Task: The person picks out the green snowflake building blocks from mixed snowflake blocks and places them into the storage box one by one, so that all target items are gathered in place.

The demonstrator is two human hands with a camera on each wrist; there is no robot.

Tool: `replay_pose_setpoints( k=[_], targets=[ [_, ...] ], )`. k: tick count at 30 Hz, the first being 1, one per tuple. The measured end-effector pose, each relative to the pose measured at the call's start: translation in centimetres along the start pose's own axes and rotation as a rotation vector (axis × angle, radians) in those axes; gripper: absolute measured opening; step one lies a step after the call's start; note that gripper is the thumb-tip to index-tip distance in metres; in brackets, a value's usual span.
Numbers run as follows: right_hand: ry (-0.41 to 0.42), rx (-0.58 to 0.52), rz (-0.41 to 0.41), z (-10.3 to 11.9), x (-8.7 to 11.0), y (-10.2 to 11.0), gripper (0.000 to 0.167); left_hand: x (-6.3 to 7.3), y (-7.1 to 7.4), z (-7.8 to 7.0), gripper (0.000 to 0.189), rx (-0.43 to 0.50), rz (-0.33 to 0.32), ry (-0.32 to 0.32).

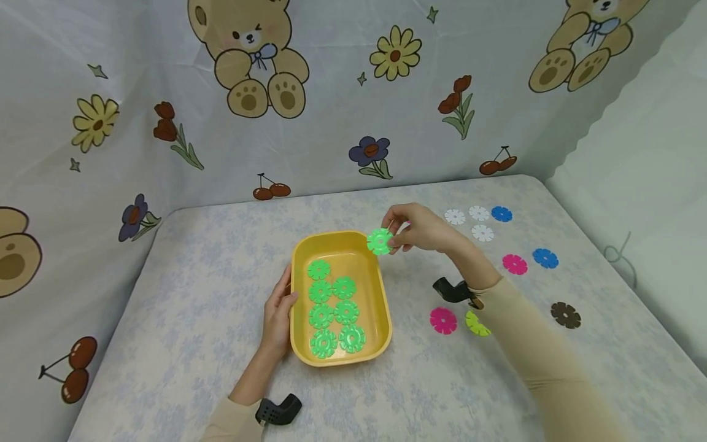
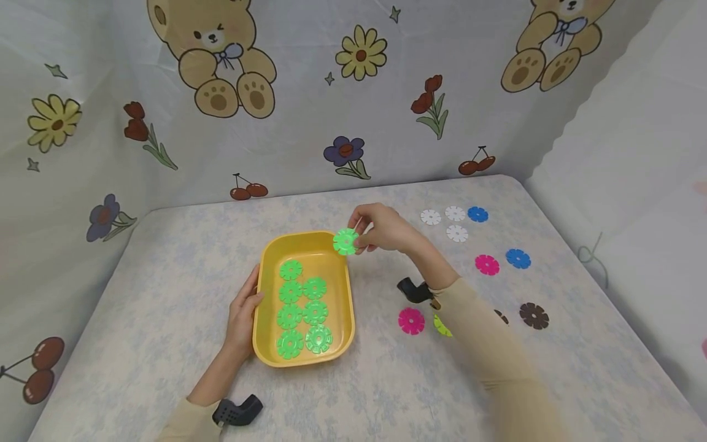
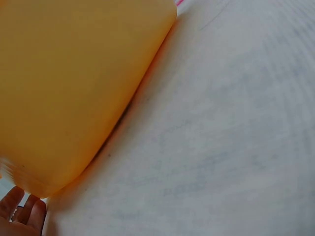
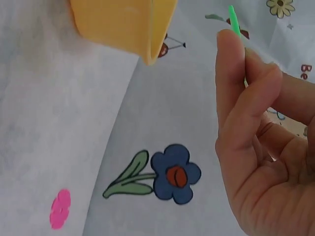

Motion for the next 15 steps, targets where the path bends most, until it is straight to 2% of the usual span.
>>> replay_pose_setpoints(
  k=[3, 10, 15],
  targets=[
    [0.015, -0.007, 0.039, 0.5, -1.9, -2.1, 0.02, 0.0, 0.0, 0.0, 0.057, 0.003, 0.002, 0.0],
    [-0.049, -0.015, 0.061, 0.2, -4.8, -6.2, 0.021, -0.1, 0.1, 0.1, 0.057, 0.006, 0.006, -0.002],
    [-0.058, 0.08, 0.057, 0.0, -5.9, -8.2, 0.023, -0.1, 0.0, 0.0, 0.057, 0.005, 0.016, -0.011]
  ],
)
Point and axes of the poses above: each hand's wrist, its own x-axis away from the middle knuckle, its own y-axis out of the back of the hand, z = x × y, the point moved 7 cm from there along -x, towards the middle knuckle, and after that the axes turned 13 degrees about y, right-handed, at the moved point
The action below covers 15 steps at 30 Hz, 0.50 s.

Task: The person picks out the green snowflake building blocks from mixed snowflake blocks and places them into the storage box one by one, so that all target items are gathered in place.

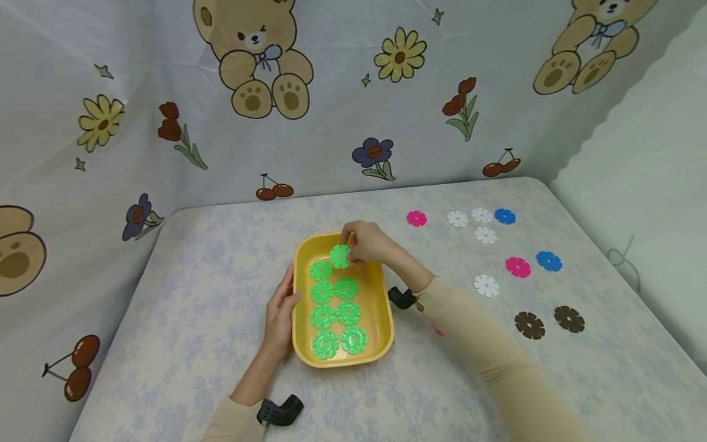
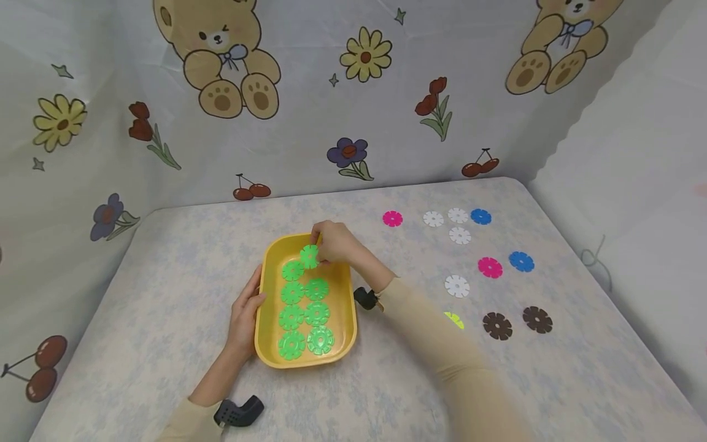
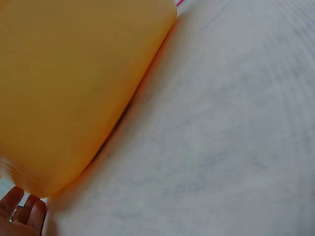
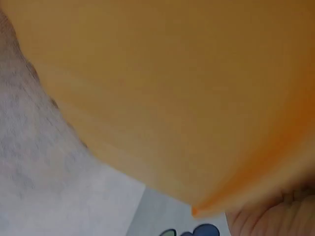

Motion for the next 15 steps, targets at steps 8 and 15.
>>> replay_pose_setpoints(
  k=[8, 15],
  targets=[
    [-0.01, 0.186, 0.027, -0.3, -0.6, -1.7, 0.028, 0.0, 0.1, 0.1, 0.057, -0.004, -0.005, 0.001],
    [-0.029, 0.286, 0.052, -0.2, -1.0, -2.2, 0.027, -0.1, 0.2, 0.0, 0.056, -0.004, -0.014, 0.001]
  ],
)
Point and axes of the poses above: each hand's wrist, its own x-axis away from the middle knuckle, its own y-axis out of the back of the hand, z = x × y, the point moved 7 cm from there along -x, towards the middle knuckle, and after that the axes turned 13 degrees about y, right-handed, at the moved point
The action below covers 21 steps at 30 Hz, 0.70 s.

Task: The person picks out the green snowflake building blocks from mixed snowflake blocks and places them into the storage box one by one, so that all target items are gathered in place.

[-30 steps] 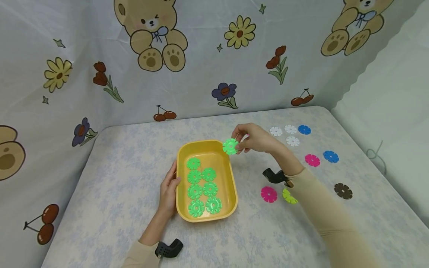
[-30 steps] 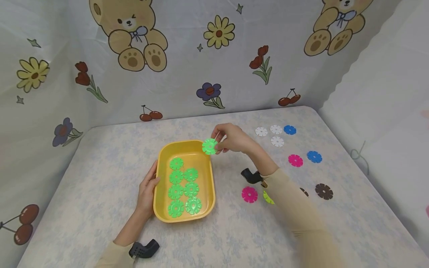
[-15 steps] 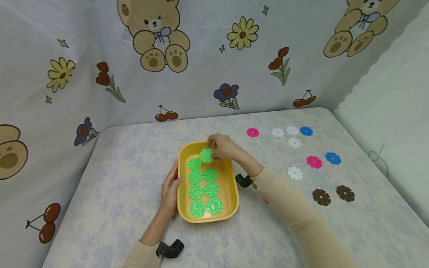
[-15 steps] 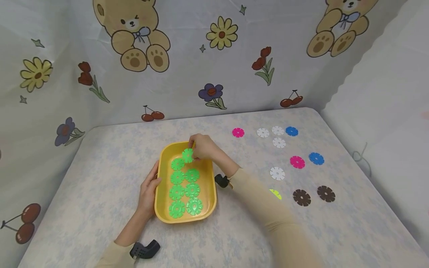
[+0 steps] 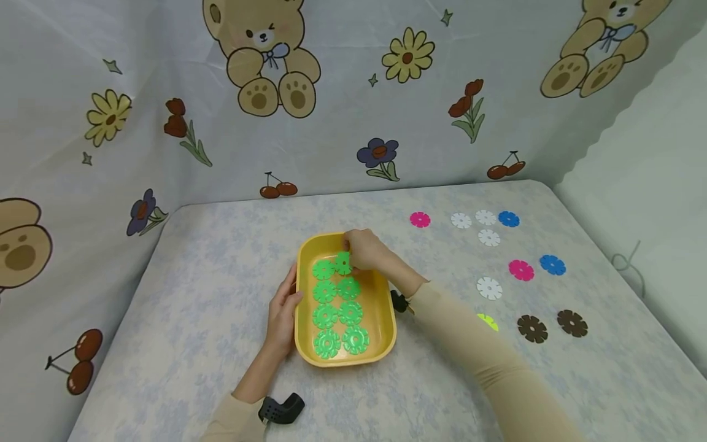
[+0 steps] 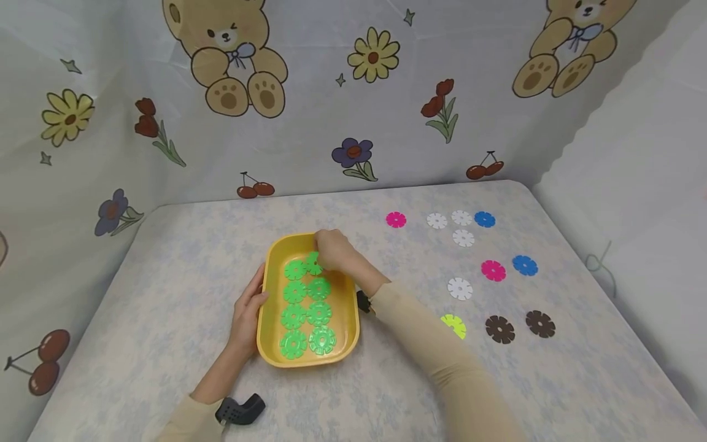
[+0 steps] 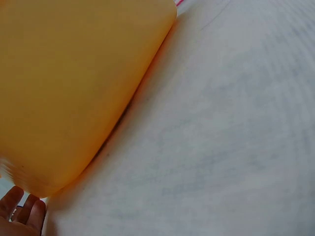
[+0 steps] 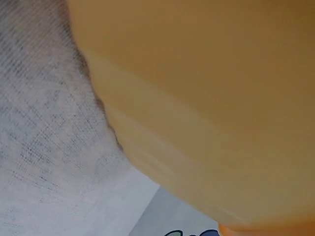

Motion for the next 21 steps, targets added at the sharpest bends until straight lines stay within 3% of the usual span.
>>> replay_pose_setpoints(
  k=[9, 21],
  targets=[
    [0.009, 0.096, 0.043, 0.1, -0.31, -0.49, 0.01, -0.05, -0.1, -0.22, 0.057, -0.022, -0.012, -0.007],
    [0.023, 0.171, 0.058, 0.24, -0.54, -0.97, 0.013, -0.05, 0.04, -0.14, 0.057, -0.026, -0.018, 0.004]
  ],
)
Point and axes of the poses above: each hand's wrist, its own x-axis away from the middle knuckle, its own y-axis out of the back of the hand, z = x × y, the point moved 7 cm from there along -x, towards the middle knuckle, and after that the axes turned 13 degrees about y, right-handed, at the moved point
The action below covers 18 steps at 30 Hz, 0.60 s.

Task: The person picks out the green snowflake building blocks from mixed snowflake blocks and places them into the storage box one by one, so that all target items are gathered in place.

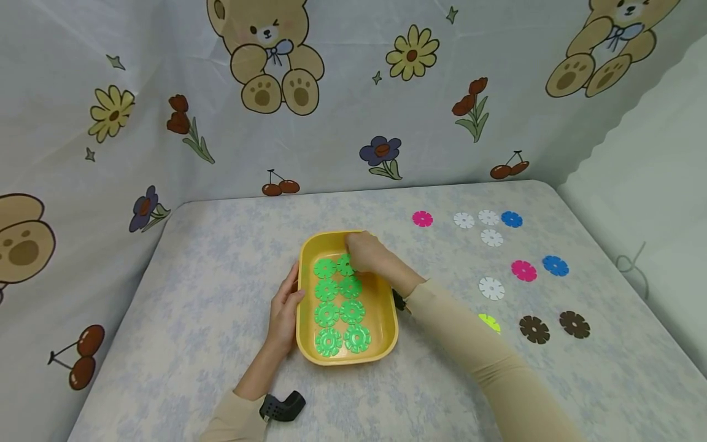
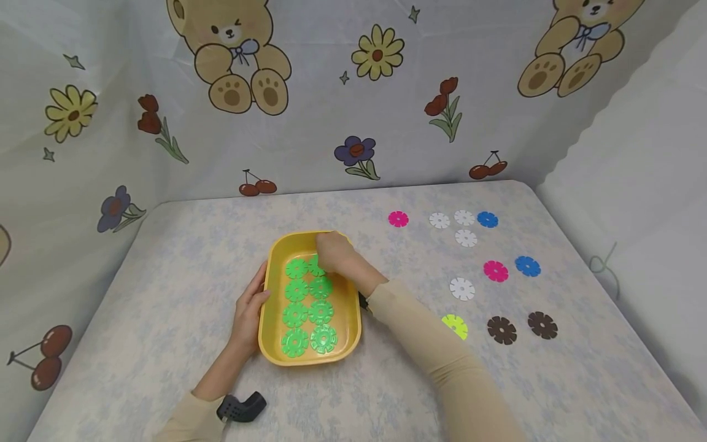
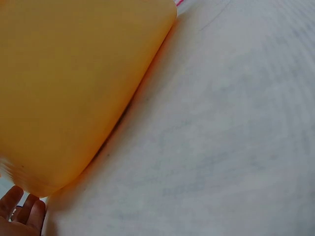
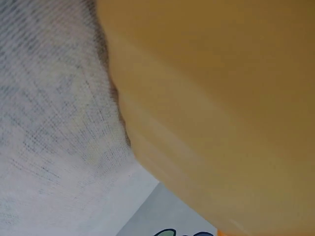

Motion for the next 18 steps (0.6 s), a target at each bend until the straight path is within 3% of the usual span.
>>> replay_pose_setpoints(
  k=[11, 18],
  targets=[
    [0.066, 0.085, -0.036, 0.7, 0.3, 0.2, 0.012, 0.1, 0.1, 0.0, 0.058, 0.007, -0.011, 0.013],
    [0.058, -0.014, -0.035, 0.7, 1.1, 0.7, 0.012, 0.1, 0.0, 0.0, 0.057, 0.004, -0.005, 0.01]
  ],
)
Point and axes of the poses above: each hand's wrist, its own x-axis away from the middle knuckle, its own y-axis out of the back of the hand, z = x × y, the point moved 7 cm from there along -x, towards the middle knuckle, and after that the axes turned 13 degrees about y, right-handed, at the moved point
